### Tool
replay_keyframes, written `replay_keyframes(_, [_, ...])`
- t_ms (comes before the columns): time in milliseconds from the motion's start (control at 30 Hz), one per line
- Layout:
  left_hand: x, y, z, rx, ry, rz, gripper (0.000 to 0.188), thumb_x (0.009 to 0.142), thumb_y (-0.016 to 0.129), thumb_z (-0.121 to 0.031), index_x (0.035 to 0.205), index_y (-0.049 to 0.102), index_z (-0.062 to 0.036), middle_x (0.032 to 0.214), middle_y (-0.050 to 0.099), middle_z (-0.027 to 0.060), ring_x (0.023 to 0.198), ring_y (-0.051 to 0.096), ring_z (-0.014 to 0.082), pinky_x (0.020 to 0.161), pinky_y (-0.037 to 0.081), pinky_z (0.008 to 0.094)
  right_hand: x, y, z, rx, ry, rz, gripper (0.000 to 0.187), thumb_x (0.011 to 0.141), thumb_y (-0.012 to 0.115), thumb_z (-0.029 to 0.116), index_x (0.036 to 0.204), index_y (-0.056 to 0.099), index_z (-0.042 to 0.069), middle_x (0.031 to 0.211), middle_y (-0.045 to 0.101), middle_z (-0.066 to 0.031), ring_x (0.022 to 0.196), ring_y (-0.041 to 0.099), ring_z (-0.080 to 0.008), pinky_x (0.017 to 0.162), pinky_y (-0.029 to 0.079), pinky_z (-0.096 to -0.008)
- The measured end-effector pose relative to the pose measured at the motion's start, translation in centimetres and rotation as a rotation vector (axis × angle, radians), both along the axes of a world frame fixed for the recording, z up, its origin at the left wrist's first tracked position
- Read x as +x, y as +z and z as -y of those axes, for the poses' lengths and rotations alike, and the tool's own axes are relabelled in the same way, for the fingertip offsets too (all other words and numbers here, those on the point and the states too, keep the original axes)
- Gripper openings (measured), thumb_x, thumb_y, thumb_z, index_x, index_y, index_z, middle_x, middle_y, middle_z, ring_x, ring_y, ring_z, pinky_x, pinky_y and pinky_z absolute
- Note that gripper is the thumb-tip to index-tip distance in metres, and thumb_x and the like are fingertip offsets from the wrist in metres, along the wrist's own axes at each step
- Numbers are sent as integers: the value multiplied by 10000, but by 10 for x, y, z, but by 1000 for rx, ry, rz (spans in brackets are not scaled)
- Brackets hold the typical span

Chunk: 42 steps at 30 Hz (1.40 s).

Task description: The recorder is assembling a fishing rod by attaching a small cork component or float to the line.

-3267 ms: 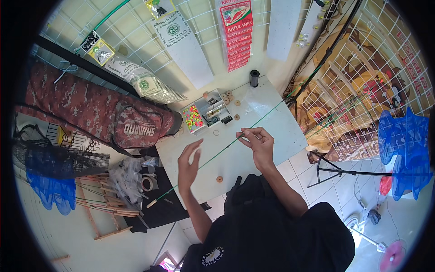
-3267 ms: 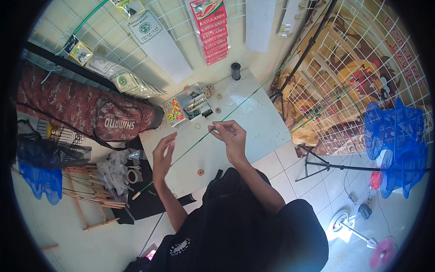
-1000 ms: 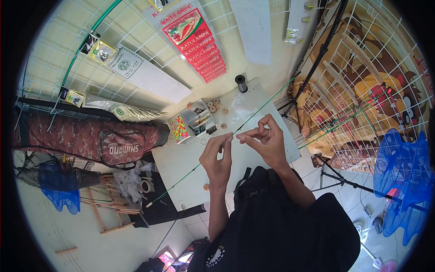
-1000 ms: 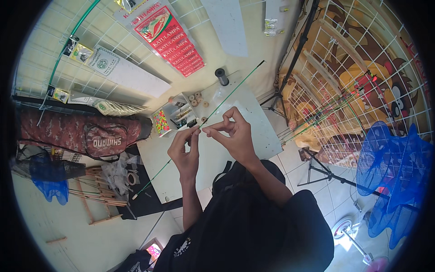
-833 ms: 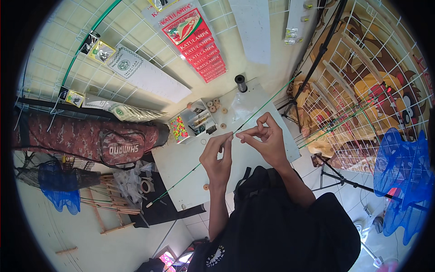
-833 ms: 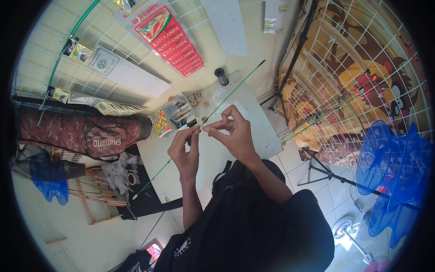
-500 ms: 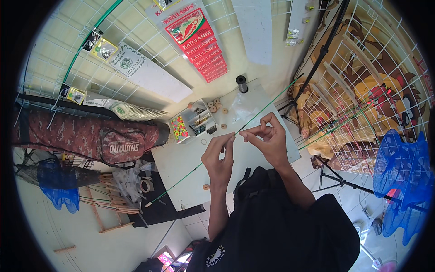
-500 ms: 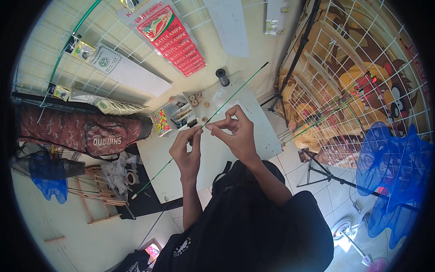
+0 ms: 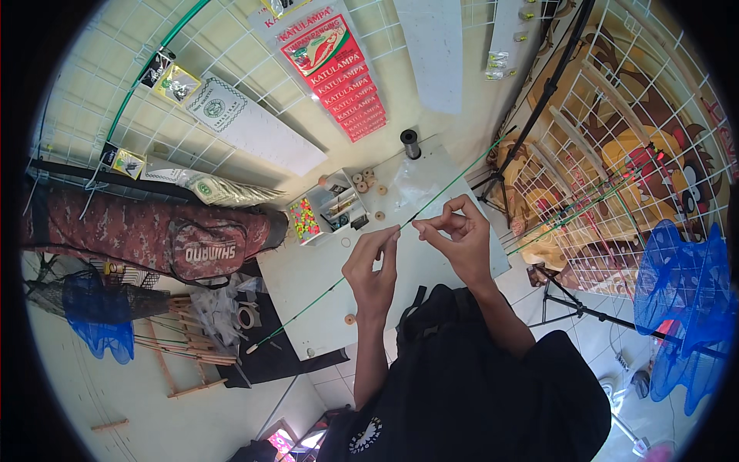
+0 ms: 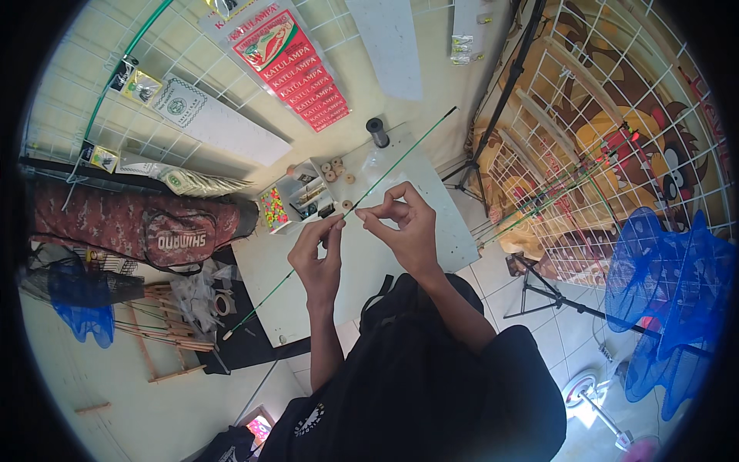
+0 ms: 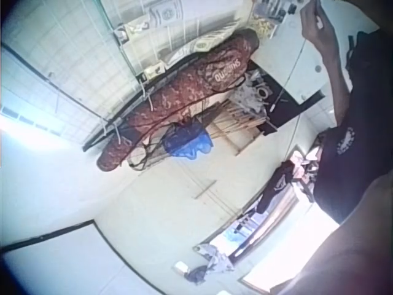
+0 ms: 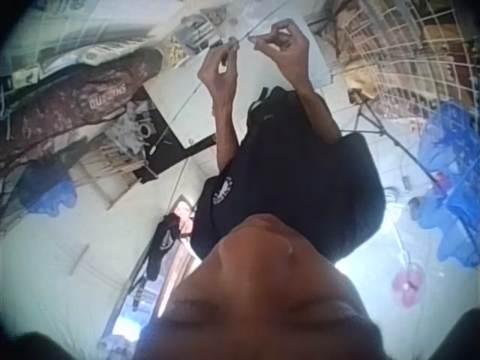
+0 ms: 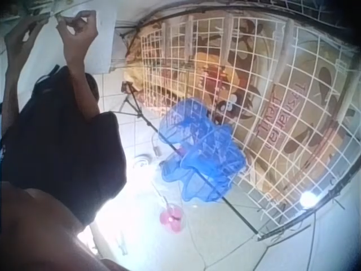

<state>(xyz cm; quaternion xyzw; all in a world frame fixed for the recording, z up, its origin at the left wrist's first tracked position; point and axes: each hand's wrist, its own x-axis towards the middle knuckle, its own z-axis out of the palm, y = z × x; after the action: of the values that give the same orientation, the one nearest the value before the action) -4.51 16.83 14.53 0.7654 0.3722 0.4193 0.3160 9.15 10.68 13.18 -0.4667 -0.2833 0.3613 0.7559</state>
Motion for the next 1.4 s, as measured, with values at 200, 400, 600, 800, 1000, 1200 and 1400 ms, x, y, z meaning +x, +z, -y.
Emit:
replay_keyframes(200, [-1, 1, 0, 2, -4, -12, 136, 851, 681, 15, 975, 720, -24, 844, 694, 82, 632, 563, 122, 551, 425, 260, -3, -2, -1, -34, 9, 24, 230, 821, 700, -64, 944, 518, 2, 851, 714, -140, 878, 685, -133, 817, 523, -252])
replay_keyframes(400, [-1, 3, 1, -12, -12, -33, 132, 854, 679, 14, 974, 720, -22, 848, 696, 84, 640, 570, 123, 559, 433, 257, -6, -4, -2, -41, -8, 26, 290, 811, 721, -48, 1060, 573, -64, 870, 715, -126, 850, 676, -121, 816, 523, -257])
replay_keyframes(600, [-1, 2, 0, -13, -19, -27, 133, 853, 681, 14, 975, 720, -20, 852, 700, 85, 651, 581, 125, 563, 435, 256, -7, -6, -3, -40, 1, 1, 261, 813, 717, -49, 1062, 646, -88, 990, 705, -141, 840, 677, -124, 817, 525, -257])
replay_keyframes(800, [-1, 3, 0, -16, -22, -35, 130, 854, 677, 17, 971, 719, -19, 855, 700, 87, 653, 583, 128, 568, 439, 258, -8, -9, -4, -25, -20, 8, 210, 814, 720, -44, 1012, 660, -81, 987, 698, -150, 831, 677, -131, 792, 542, -253])
replay_keyframes(1000, [0, 0, 0, -3, -26, -47, 132, 855, 676, 16, 977, 714, -16, 858, 701, 92, 665, 598, 133, 570, 444, 259, -7, -9, -3, -52, -18, -34, 206, 816, 727, -35, 1004, 652, -70, 915, 703, -136, 813, 673, -127, 778, 544, -248])
replay_keyframes(1200, [3, -1, 0, 16, -39, -46, 150, 849, 674, 36, 988, 711, -7, 866, 699, 102, 676, 611, 139, 601, 470, 259, -12, -20, -4, 30, -105, -20, 240, 815, 722, -52, 1024, 606, -51, 872, 701, -132, 828, 675, -131, 798, 531, -246])
replay_keyframes(1400, [4, -4, 0, 40, -20, -7, 135, 844, 695, 11, 967, 730, -32, 796, 683, 52, 611, 519, 90, 552, 412, 246, -9, -21, -6, 29, -228, 447, 219, 796, 714, -88, 1007, 709, -29, 908, 715, -117, 800, 654, -126, 708, 509, -240])
